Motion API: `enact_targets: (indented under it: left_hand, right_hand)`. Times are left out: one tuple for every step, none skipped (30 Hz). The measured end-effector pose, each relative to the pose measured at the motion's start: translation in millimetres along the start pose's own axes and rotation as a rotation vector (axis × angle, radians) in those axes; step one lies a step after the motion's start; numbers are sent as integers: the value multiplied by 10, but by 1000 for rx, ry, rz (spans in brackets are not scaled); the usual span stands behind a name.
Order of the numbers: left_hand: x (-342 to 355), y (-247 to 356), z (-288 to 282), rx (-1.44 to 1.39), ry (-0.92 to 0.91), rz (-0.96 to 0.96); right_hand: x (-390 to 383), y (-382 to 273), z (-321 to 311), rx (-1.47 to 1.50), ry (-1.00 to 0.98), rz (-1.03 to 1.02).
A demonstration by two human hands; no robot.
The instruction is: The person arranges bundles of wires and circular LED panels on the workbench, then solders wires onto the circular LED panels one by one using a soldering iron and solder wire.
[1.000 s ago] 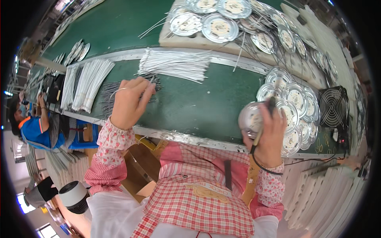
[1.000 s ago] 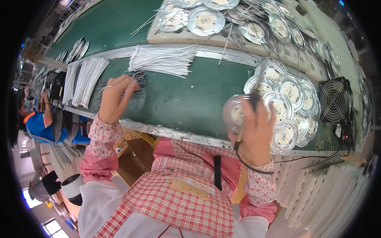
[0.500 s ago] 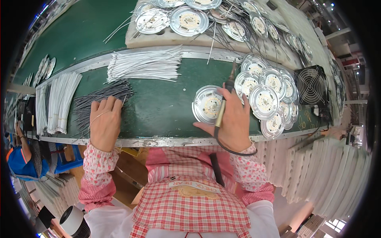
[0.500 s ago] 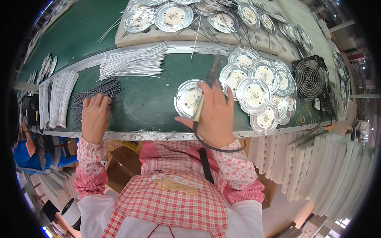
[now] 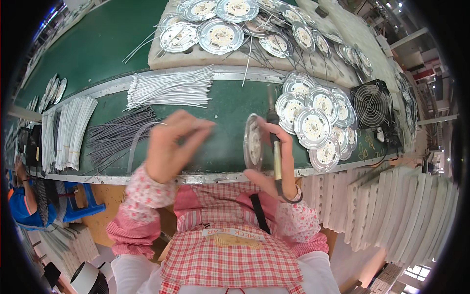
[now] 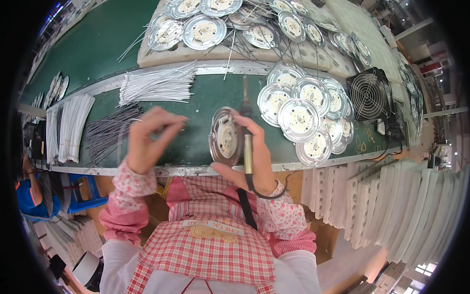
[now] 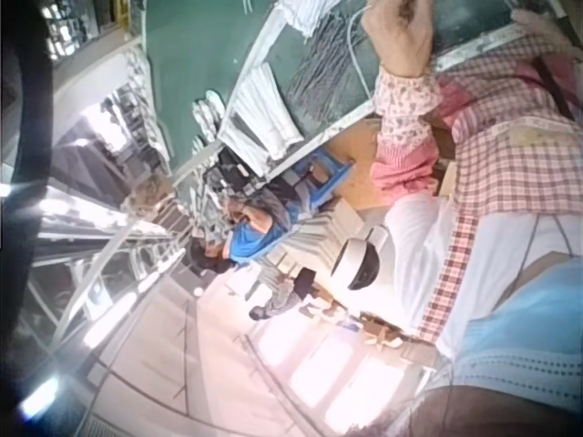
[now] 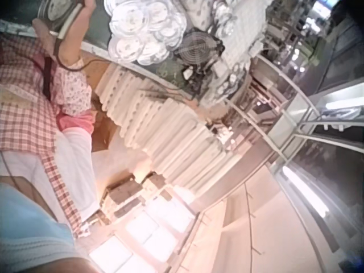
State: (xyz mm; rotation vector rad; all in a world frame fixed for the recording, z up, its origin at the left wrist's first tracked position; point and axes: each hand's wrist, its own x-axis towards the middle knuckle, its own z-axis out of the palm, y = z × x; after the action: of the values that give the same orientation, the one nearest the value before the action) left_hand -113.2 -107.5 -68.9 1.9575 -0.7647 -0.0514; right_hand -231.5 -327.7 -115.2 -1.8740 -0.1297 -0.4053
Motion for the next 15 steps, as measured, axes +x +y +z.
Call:
enact_targets:
  left_hand:
    - [13,63,168,-83,-10,16]
    - [18,89,299,-144,-23,8]
    - [31,150,366,-144,-26,8]
    - [43,204,420,-230,-50,-50]
    - [56,237,464,-317,-74,-110]
    - [63,249,499,-330,-77,-127]
    - [77,251,514,-327,-81,-132]
    - [91,252,524,-302,-92,-114]
    - [106,249,537,-278,-103,-94]
    - [116,250,546,-277,-108,-98]
    - [123,252,552,-267,-118,-102]
    - [127,249,554,-255,-126,-106]
    - [128,242,556,-252,-127,-110]
    - [125,234,556,-243,-124,-103]
    - [125,228,556,-236,-121,-93]
  right_hand:
    - [3,-40,17,210,-1,57]
    - [-12,-150,78,600,58,276]
    - [-2,-154,59,601,61,276]
    - [6,-147,38,685,57,329]
    - [12,-132,17,771,52,384]
    - [7,-108,-3,735,31,370]
    - [7,-104,-8,740,33,375]
    - [8,-108,-11,753,43,376]
    - [7,-102,-15,765,56,378]
    - [2,-79,-20,768,59,382]
    - [-6,-51,-25,722,55,386]
    - [-5,-30,-24,676,48,388]
    - [-2,-19,-20,680,47,390]
    - [1,-12,-14,687,49,381]
    - [2,-9,-12,692,52,371]
